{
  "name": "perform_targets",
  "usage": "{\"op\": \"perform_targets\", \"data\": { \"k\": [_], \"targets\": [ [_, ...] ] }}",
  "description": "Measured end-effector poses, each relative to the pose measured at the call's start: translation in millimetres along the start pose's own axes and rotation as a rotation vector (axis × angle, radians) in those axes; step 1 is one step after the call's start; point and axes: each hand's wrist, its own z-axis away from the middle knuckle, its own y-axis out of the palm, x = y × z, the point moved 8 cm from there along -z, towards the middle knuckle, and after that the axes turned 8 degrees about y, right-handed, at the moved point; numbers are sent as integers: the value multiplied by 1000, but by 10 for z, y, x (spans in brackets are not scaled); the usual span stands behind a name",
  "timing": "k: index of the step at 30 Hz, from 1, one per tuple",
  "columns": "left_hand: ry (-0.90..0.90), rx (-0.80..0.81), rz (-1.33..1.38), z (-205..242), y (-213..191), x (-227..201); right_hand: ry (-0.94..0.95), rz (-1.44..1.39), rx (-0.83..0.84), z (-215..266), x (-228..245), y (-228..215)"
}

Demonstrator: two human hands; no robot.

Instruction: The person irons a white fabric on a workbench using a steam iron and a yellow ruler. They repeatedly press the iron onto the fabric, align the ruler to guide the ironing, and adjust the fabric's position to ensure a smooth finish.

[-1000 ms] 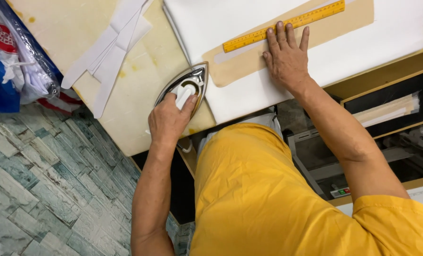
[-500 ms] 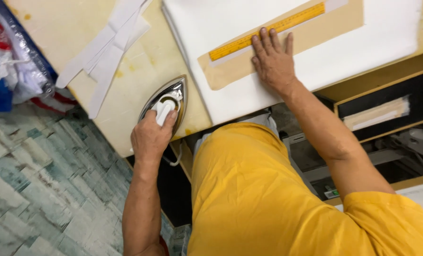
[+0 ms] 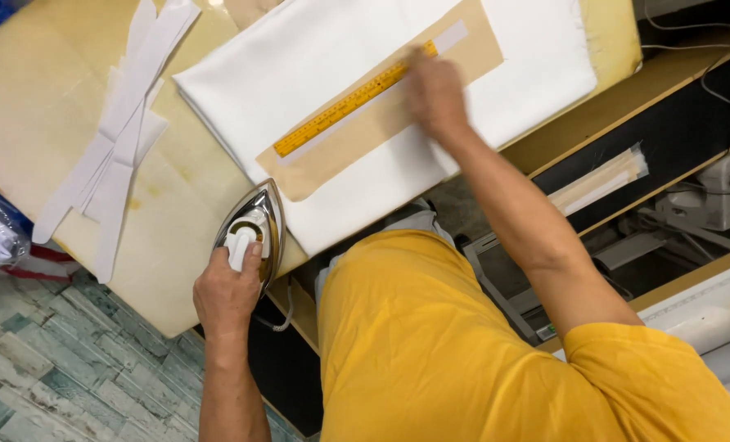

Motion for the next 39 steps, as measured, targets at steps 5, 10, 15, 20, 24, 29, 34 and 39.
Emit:
{"op": "perform_targets", "data": {
  "k": [5,10,15,20,24,29,34,39],
  "targets": [
    [-3,-31,-52,69,93,-146,512,204,-111,136,-1046,-772],
    [-122,49,38,79,91,-432,500,108,-26,2,-1621,-427],
    [-4,-22,-17,75,149,-666,395,113,-155,-38,-1965,-870],
    [102,-34,-22,-80,257,-898,163,715,-459,31,-1519,-1195],
    [86,48,-20,-220,324,-1049,-392,351,-210,293,-428,-374],
    [100,117,3,-417,374,-1204,-305,169,200,303,107,-102],
    [289,-19,-71,-559,396,-1342,-370,218,62,266,-215,-393],
    [403,-116,-86,-598,327,-1463,-401,255,-23,254,-261,-457]
  ]
}}
